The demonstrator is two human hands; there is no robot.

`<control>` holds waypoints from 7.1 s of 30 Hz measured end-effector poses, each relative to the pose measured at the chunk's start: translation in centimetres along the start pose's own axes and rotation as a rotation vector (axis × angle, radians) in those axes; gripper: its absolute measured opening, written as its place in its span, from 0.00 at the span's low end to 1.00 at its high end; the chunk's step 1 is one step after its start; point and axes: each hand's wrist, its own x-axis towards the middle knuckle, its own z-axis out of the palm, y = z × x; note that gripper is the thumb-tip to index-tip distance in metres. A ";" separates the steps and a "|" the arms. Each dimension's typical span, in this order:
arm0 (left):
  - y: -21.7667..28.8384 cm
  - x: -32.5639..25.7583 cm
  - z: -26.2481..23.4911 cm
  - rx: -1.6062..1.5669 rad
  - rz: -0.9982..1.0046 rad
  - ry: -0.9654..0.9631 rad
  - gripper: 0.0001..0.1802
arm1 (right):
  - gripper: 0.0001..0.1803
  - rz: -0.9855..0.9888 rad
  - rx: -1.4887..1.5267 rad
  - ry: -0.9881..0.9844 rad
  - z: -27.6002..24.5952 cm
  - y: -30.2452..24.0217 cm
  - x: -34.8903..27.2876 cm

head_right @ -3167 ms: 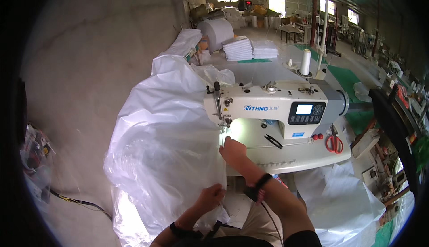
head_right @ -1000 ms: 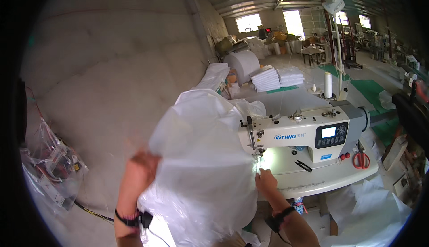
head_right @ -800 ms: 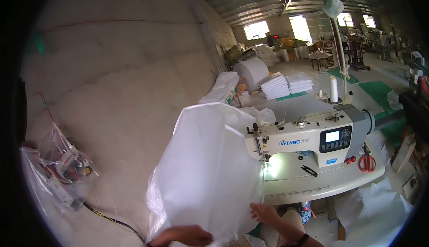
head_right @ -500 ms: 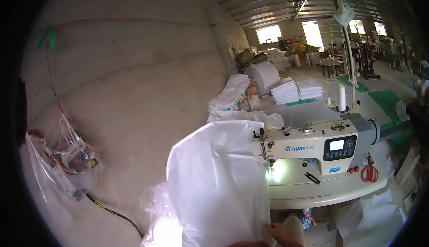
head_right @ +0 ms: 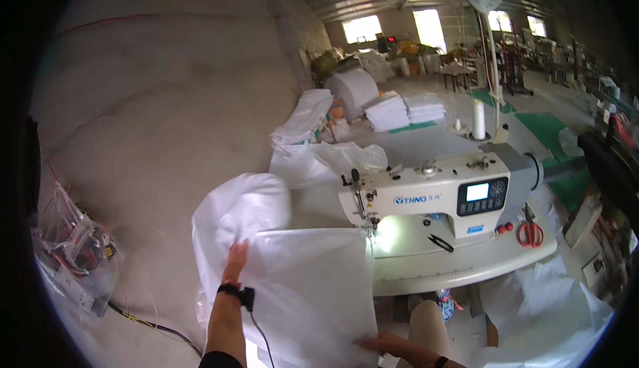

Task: Sewing large white plastic sheets using an industrial sewing machine in a factory setting.

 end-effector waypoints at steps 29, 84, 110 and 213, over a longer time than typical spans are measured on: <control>14.5 -0.4 -0.3 -0.106 -0.096 -0.144 0.31 | 0.11 -0.051 0.104 0.585 -0.9 -0.8 5.6; 12.9 -3.0 -2.0 0.020 0.102 -0.307 0.30 | 0.21 0.053 -0.569 -0.556 9.0 -0.7 1.1; 30.6 -27.6 -3.9 -0.350 0.499 -0.126 0.08 | 0.17 -0.096 0.027 0.356 4.4 -2.1 4.5; 34.4 -19.0 -2.7 -0.743 0.090 -0.222 0.11 | 0.24 0.072 -1.123 0.923 -2.1 -14.5 8.2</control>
